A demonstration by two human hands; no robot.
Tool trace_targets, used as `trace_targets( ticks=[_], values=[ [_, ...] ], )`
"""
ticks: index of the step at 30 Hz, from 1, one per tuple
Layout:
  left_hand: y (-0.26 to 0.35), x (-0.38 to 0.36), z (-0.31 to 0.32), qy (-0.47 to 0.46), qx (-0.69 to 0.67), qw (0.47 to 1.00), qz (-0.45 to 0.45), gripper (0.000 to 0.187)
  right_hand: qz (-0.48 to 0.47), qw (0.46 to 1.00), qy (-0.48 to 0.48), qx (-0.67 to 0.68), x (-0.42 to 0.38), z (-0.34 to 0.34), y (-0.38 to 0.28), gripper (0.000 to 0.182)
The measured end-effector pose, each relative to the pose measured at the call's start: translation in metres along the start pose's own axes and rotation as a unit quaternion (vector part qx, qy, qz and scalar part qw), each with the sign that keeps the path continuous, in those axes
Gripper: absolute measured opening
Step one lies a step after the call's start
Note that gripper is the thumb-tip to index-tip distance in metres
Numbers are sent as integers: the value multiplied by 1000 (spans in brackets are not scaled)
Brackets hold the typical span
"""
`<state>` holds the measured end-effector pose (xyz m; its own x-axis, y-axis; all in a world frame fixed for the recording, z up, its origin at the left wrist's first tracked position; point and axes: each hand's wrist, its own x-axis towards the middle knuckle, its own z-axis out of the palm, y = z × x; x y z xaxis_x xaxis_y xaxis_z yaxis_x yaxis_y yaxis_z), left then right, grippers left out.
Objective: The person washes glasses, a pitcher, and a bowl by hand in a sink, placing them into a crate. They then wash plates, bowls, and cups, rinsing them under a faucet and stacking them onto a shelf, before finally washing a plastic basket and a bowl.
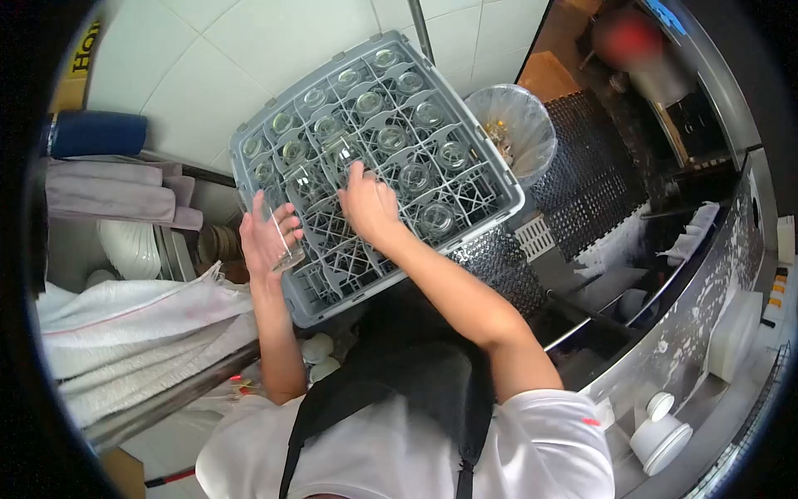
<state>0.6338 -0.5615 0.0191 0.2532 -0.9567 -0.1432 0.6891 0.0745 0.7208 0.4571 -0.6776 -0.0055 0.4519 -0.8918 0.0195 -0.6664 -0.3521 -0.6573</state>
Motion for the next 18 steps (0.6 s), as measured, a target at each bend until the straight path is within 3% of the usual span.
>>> trace_targets(
  ticks=[6, 11, 16, 18],
  values=[
    [-22, -8, 41, 42, -6, 998, 47, 57, -16, 999, -31, 38, 27, 14, 18, 31],
    [-17, -27, 41, 45, -5, 996, 82, 59, -99, 983, -148, 43, 3, 12, -26, 29],
    [8, -30, 37, 54, 29, 993, 103, 66, -115, 990, -79, 7, 27, 46, -54, 10],
    [15, -28, 41, 54, 43, 993, 98, 69, -114, 993, -38, 24, 27, 71, -44, 20]
  ],
)
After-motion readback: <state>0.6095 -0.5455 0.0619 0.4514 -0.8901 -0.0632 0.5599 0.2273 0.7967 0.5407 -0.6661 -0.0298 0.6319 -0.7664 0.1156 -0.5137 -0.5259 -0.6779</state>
